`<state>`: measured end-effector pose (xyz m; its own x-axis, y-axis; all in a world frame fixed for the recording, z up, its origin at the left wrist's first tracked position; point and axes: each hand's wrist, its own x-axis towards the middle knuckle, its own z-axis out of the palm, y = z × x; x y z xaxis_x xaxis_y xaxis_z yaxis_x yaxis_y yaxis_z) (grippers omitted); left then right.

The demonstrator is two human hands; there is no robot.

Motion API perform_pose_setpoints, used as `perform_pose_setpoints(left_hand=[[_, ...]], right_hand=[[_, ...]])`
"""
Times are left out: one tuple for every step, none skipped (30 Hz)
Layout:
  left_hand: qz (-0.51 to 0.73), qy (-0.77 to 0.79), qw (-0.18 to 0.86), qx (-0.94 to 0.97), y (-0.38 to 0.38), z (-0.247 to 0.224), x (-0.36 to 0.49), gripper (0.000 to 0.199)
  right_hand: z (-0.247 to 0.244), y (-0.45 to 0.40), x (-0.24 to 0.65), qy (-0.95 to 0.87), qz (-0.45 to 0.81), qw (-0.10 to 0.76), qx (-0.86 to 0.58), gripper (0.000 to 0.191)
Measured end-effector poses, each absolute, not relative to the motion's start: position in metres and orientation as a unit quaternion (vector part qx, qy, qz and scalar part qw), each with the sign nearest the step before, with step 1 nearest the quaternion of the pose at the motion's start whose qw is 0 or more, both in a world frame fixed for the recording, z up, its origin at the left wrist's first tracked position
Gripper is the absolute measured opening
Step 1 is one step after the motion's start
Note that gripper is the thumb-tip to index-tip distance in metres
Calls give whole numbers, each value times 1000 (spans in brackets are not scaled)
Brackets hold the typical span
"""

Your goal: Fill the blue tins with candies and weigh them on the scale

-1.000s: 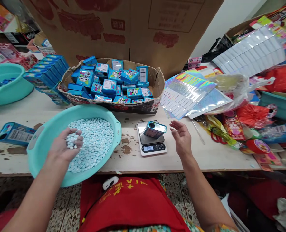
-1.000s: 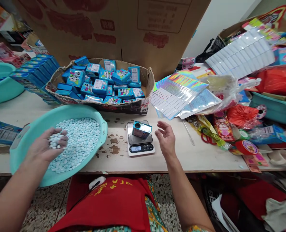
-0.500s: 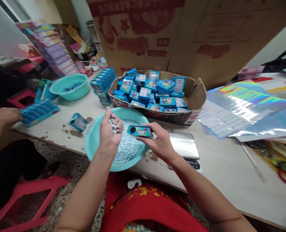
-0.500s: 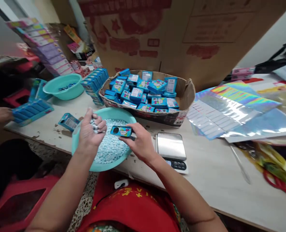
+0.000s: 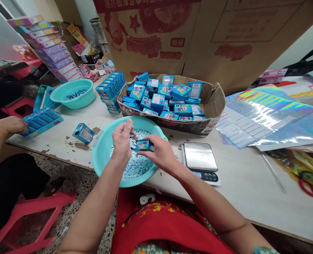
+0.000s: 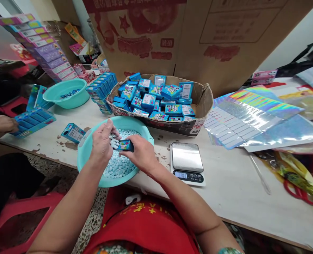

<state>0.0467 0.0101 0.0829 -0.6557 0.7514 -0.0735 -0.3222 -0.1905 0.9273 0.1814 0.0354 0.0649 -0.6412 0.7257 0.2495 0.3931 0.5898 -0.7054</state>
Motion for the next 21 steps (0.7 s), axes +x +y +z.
perform_pose_setpoints(left_hand=[[745,520,364,206,10,82,46,38],[748,513,369,205,10,82,46,39],[750,506,375,201,10,83,46,40],[753,501,379,195,9,83,45,40],[756,497,382,189,9,84,44,41],[758,495,382,184,8,85,44,41],[762,493,380,180,8,86,43,41],[764,490,379,179,8,87,42,41],[765,487,381,180,8,88,41,41],[765,484,385,183,8,89,40,40],[763,480,391,186,9,91,40,40],[761,477,397,186,9,92,39,40],[761,473,403,185,9,93,37,39],[764,469,403,184,8,93,36,39],[767,468,398,185,6,92,33,38],[767,475,386,194,3,91,30,37],[750,497,378,219,-1,88,26,36],[710,531,377,267,-5,85,22,35],[645,574,377,337,-8,81,16,33],[558,614,370,418,-10,77,10,32],[467,644,348,497,-10,75,3,31]], right_hand=[[65,35,180,-853,310,260,-330,40],[65,35,179,-855,309,254,-330,40],[65,35,178,-856,312,249,-328,39],[65,35,177,-856,318,246,-324,39],[65,35,176,-854,326,247,-322,39],[65,35,175,-848,335,253,-324,39],[64,35,174,-840,341,263,-330,40],[64,35,173,-834,345,272,-335,40],[63,35,172,-830,348,276,-337,41],[62,35,171,-828,351,279,-336,40],[61,34,170,-827,356,279,-333,39],[61,34,169,-825,364,280,-330,38],[61,34,170,-819,374,287,-327,38],[62,34,172,-809,386,300,-326,37],[64,34,176,-795,400,318,-326,38],[68,34,183,-778,416,338,-327,38],[72,35,192,-759,434,355,-331,39],[76,35,205,-737,451,371,-340,39],[80,36,220,-713,463,387,-357,40],[82,37,239,-690,468,400,-380,41],[82,38,258,-668,456,420,-412,42]])
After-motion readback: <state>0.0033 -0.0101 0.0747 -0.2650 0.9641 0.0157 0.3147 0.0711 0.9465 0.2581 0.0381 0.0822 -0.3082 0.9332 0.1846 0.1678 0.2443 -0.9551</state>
